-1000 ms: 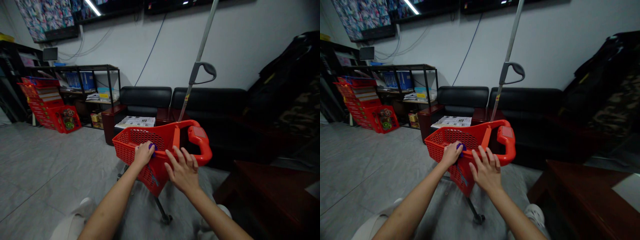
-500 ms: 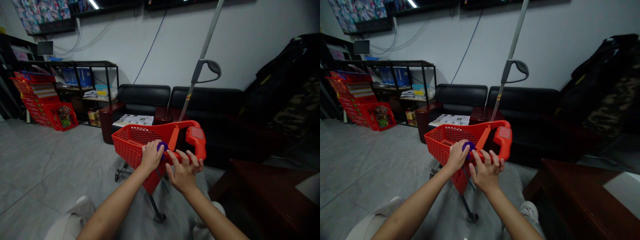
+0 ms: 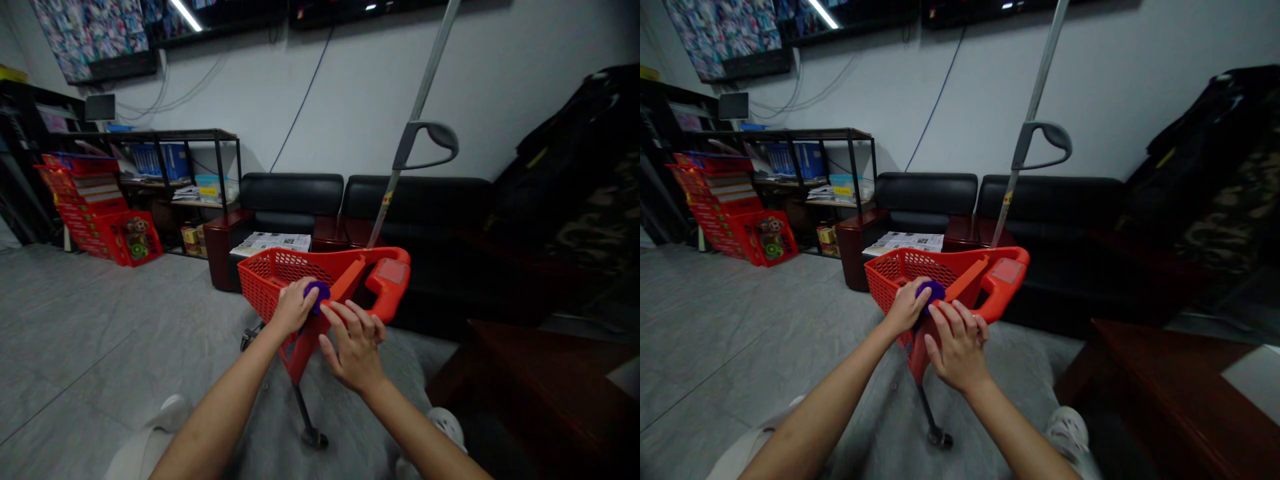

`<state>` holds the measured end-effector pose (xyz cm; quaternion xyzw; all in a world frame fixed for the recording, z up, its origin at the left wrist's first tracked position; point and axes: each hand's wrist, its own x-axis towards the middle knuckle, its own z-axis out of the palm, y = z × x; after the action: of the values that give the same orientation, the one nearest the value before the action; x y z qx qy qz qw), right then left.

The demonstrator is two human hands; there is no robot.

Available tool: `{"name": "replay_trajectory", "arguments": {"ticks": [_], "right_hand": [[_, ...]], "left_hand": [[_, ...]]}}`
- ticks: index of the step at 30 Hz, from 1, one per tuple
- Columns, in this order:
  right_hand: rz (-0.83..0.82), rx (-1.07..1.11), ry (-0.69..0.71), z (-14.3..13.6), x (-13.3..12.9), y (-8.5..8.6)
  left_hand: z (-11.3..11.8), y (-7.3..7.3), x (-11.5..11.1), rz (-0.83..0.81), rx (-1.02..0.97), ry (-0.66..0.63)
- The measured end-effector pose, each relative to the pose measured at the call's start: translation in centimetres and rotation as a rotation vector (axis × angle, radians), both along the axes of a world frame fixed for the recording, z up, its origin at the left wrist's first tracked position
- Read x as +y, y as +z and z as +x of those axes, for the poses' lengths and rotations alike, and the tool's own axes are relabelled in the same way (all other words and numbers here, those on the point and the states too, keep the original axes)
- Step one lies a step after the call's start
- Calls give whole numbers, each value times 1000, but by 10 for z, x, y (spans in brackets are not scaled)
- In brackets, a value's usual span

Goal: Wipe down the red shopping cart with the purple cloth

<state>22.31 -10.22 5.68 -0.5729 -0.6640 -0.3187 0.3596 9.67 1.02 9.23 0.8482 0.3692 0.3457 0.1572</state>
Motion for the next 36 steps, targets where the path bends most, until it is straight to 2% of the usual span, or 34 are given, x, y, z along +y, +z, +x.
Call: {"name": "replay_trajectory", "arguments": {"ticks": [2,4,6,9,13,15,17,21,23,28,32,36], "right_hand": [[25,30,28,13,-3,5],[97,147,-45,24,-1,9],[123,190,-2,28,4,9],[154,215,64,24,12,7],[176,232,66,16,14,4],[165,230,79,16,12,6],[142,228,93,16,11,7],[142,237,96,10,14,7],[165,249,89,4,17,6],[158,245,94,-3,16,5],[106,172,95,15,13,5],[103,217,-1,28,19,4]], "left_hand": [[-7,-3,9,11,-2,-14],[-12,-5,18,-5,-7,4],[-12,-4,20,-41,-26,40],[-6,5,4,-43,-50,42],[2,21,-25,44,-18,-78],[1,23,-26,43,-28,-115],[-2,20,-17,19,-62,-115],[-6,11,-1,-39,-142,-25],[-5,11,-6,-37,-158,-2],[-1,18,-27,28,-165,-110],[-8,15,-13,-5,-191,-124],[-14,6,6,-24,-272,-80]]}}
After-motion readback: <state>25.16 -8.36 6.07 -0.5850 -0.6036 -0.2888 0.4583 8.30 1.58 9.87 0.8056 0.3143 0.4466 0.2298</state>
